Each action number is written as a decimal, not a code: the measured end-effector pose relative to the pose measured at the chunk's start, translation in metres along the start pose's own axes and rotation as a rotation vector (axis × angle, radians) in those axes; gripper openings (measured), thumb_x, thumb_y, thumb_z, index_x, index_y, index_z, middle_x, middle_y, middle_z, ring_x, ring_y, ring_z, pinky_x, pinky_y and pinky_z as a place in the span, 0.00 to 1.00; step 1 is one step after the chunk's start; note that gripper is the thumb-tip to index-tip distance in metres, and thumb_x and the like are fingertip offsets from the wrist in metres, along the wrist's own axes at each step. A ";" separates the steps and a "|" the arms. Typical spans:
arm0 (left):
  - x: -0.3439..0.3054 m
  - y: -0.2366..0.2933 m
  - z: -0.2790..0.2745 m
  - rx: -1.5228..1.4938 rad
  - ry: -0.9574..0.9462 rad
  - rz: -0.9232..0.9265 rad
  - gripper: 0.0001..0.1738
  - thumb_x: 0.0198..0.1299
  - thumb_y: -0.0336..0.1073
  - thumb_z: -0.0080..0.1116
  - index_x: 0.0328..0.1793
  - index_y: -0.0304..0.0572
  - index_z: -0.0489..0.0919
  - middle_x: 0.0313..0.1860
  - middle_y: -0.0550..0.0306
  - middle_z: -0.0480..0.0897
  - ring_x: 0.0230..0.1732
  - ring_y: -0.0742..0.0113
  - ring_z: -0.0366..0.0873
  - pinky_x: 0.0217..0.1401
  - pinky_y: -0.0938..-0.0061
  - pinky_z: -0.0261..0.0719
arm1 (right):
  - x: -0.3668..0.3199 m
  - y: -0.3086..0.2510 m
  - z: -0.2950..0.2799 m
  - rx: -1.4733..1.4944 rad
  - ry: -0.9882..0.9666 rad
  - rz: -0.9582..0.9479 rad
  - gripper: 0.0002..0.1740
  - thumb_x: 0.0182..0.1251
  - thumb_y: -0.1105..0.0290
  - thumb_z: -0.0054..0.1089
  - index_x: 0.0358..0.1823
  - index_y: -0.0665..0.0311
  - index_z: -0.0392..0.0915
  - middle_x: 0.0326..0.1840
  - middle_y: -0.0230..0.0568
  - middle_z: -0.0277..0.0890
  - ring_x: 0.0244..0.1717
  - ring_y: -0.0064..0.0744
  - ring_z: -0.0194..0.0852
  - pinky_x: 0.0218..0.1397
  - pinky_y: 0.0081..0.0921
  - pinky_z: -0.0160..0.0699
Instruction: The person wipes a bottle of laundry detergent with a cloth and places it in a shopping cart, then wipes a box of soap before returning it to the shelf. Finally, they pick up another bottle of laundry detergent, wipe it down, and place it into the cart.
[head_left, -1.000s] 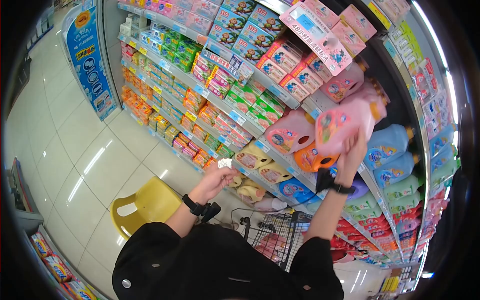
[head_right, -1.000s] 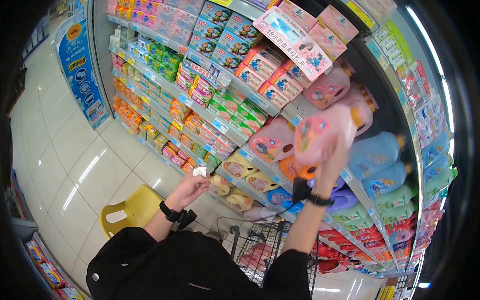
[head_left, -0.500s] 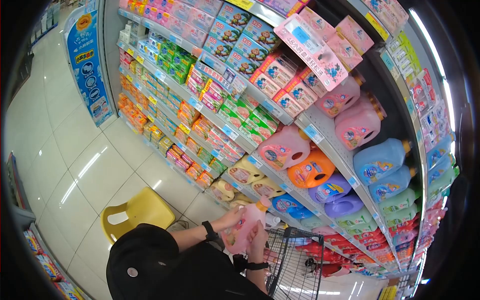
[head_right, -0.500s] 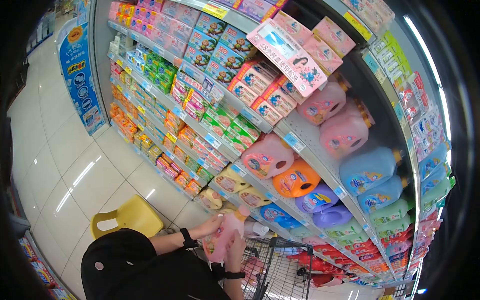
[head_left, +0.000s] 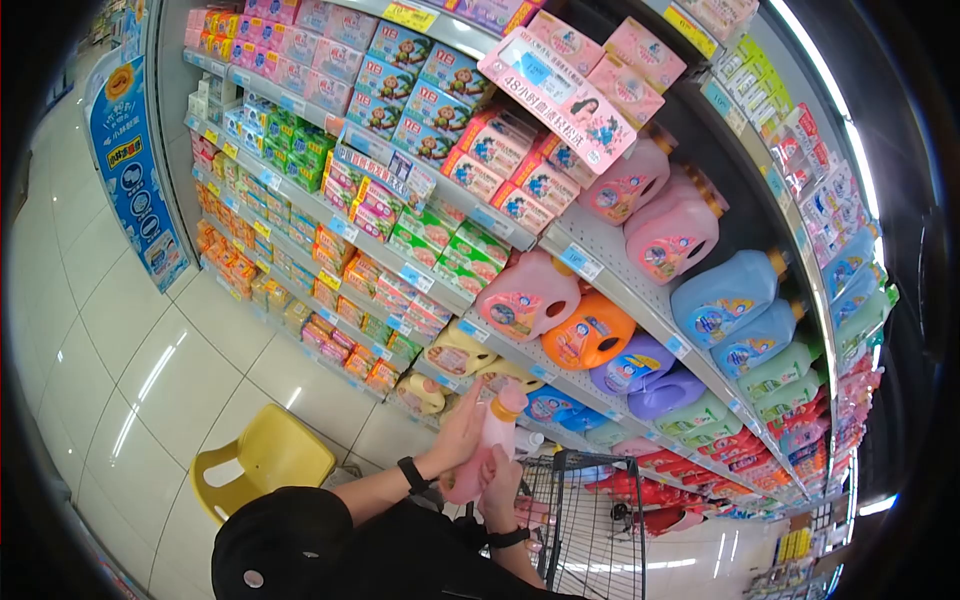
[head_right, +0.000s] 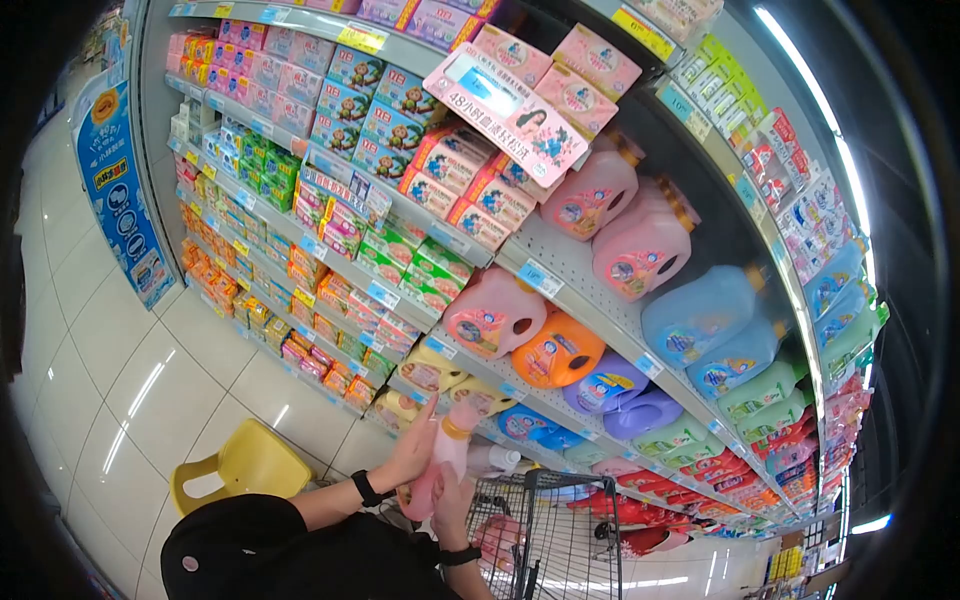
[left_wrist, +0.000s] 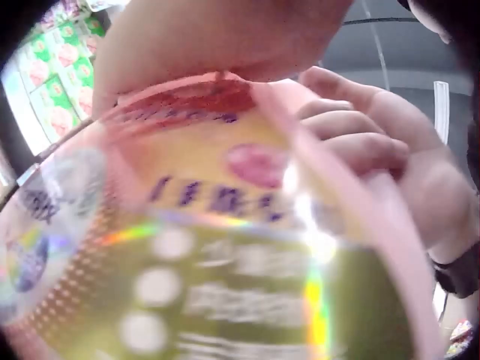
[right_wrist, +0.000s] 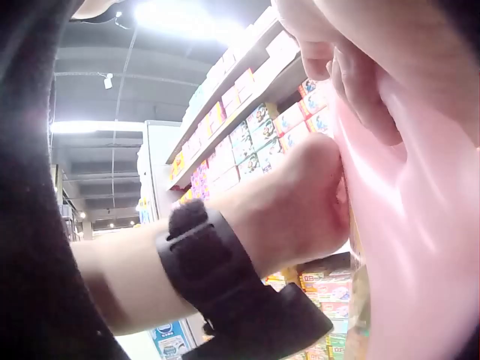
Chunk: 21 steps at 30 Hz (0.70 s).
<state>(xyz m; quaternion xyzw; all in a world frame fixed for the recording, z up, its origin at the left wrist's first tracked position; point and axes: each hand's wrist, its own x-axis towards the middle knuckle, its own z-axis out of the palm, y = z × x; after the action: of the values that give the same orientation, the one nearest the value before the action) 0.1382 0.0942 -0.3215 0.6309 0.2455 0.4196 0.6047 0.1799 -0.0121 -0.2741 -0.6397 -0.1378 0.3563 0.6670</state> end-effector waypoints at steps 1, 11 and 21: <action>0.003 0.001 -0.008 -0.063 -0.046 -0.143 0.30 0.72 0.41 0.36 0.74 0.27 0.55 0.68 0.30 0.66 0.60 0.51 0.68 0.64 0.65 0.65 | 0.000 0.000 0.003 0.006 -0.017 0.017 0.19 0.70 0.61 0.52 0.19 0.53 0.61 0.14 0.20 0.53 0.11 0.12 0.45 0.13 0.15 0.38; -0.005 -0.037 0.010 0.115 0.160 0.140 0.30 0.73 0.42 0.36 0.75 0.30 0.55 0.69 0.38 0.68 0.54 0.66 0.74 0.61 0.74 0.69 | 0.017 -0.024 0.018 -0.016 -0.045 -0.090 0.15 0.69 0.65 0.53 0.22 0.54 0.63 0.16 0.20 0.55 0.12 0.11 0.46 0.15 0.15 0.39; 0.018 -0.038 -0.028 -0.358 -0.204 -0.308 0.22 0.71 0.41 0.46 0.64 0.34 0.67 0.47 0.56 0.78 0.48 0.69 0.74 0.53 0.71 0.74 | 0.027 -0.041 -0.001 -0.031 -0.221 0.041 0.19 0.72 0.55 0.48 0.24 0.58 0.64 0.16 0.22 0.54 0.12 0.12 0.46 0.15 0.12 0.40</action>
<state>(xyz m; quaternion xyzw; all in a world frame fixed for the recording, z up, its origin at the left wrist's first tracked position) 0.1322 0.1305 -0.3567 0.5078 0.1982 0.2936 0.7853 0.2117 0.0072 -0.2424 -0.6093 -0.2031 0.4360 0.6304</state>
